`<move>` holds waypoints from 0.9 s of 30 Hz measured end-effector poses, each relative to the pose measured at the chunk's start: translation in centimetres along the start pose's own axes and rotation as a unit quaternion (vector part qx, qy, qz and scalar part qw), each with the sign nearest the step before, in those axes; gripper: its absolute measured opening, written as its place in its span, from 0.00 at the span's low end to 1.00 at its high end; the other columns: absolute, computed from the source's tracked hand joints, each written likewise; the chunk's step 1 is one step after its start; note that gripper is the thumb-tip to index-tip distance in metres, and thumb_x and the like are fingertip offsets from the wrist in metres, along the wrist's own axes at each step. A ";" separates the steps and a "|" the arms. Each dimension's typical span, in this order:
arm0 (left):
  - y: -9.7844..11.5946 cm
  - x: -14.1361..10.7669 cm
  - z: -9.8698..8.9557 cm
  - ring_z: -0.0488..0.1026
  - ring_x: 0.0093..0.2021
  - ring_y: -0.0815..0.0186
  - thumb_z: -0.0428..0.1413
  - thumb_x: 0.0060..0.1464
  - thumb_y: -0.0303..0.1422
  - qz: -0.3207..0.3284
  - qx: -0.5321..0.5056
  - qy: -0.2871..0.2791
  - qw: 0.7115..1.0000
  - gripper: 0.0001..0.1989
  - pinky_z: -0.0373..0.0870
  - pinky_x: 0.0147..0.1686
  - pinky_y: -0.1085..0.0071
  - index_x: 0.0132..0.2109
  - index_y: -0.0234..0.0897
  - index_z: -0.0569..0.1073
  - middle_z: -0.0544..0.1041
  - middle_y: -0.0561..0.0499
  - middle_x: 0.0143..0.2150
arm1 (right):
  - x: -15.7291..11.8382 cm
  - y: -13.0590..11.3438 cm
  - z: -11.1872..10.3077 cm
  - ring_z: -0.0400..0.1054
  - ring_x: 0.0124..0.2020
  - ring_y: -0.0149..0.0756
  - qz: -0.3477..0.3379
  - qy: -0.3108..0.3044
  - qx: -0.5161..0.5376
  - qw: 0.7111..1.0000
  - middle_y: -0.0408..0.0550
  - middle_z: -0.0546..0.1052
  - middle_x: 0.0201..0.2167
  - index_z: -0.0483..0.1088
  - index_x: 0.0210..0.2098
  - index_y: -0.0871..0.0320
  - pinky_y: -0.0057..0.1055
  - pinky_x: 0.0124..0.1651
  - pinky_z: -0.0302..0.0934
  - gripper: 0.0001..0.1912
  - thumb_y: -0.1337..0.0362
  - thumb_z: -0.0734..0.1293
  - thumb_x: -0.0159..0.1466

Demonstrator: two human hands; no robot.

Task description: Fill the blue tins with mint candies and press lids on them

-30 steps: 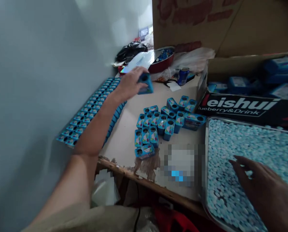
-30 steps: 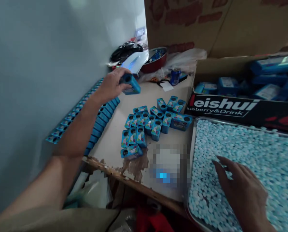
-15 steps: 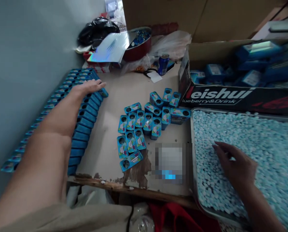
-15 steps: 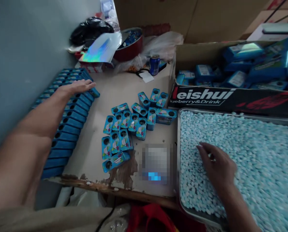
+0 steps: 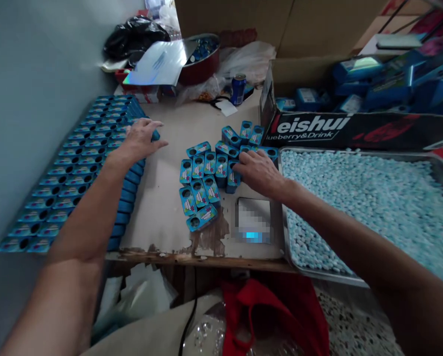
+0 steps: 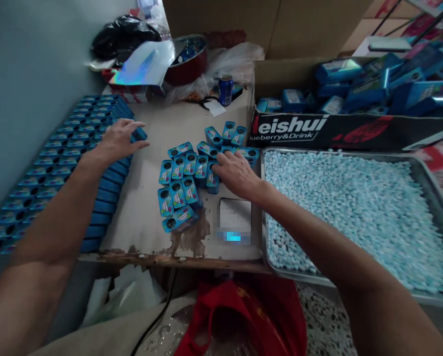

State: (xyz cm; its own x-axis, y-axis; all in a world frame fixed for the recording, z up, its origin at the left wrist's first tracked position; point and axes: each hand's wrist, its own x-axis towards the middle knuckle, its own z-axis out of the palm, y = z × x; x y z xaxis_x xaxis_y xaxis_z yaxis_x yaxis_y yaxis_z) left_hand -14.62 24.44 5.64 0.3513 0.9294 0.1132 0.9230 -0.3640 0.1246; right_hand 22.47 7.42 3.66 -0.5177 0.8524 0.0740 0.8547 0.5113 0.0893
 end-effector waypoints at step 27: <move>4.3 -2.0 1.1 0.75 0.67 0.53 0.63 0.67 0.23 -0.055 -0.021 0.108 0.992 0.17 0.68 0.73 0.46 0.61 0.36 0.80 0.80 0.37 0.66 | -20.7 -2.3 0.4 0.77 0.31 0.59 0.288 0.278 0.197 0.895 0.52 0.80 0.30 0.83 0.51 0.25 0.56 0.37 0.66 0.12 0.43 0.68 0.73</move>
State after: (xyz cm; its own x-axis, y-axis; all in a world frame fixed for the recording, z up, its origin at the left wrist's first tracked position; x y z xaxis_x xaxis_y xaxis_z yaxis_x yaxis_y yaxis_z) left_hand -11.15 21.10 4.88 0.2027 0.9304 0.3053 0.9449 -0.2677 0.1883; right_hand 31.23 -11.38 1.56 0.1683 0.8573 0.4866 0.8762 0.0960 -0.4722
